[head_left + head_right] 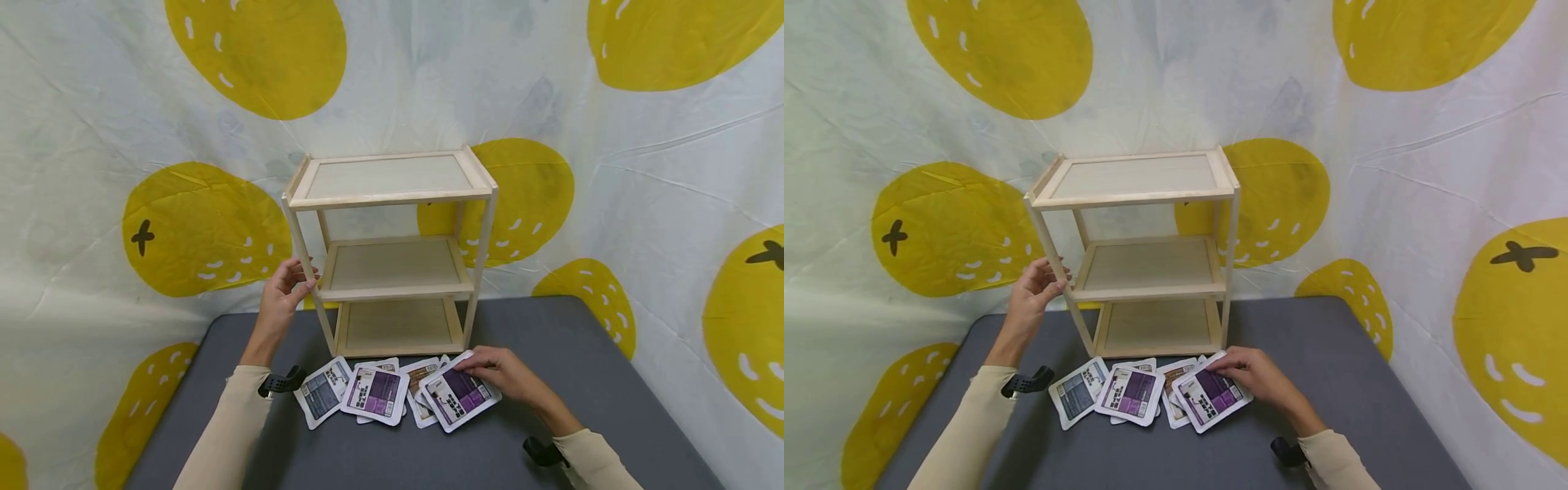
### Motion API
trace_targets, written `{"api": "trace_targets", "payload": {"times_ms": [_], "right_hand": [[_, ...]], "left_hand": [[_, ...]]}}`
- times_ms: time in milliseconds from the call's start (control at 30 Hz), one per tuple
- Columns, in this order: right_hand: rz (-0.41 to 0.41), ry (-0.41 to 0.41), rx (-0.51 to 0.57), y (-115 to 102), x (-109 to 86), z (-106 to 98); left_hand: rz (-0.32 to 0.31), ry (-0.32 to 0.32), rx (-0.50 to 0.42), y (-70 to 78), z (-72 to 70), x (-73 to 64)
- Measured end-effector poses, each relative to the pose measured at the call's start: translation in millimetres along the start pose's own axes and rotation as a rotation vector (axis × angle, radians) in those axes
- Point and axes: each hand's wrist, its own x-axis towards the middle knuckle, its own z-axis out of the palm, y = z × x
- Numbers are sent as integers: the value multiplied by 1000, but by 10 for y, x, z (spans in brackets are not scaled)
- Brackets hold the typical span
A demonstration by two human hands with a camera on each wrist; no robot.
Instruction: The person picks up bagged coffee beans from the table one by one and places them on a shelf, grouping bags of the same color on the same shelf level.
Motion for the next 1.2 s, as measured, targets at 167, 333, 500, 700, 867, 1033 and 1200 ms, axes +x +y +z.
{"api": "trace_targets", "payload": {"times_ms": [167, 333, 500, 700, 867, 1033, 1200], "right_hand": [[-35, -56, -28, -7, -2, 16], [52, -105, -39, -2, -26, 13], [43, -123, -37, 4, -39, 7], [68, -118, 10, 9, -43, 2], [50, -122, 17, 30, -58, 8], [35, -132, 24, 41, -77, 7], [95, -121, -7, 41, -90, 0]], "left_hand": [[-3, -1, 3, 8, 2, 1], [-6, 1, 3, 14, 7, 2], [-4, 3, 9, 11, 4, 3], [2, 6, 2, 5, 4, 1], [2, 5, 2, 4, 2, -1], [-2, 8, 4, 2, -1, -7], [3, 6, 6, -2, 3, 1]]}}
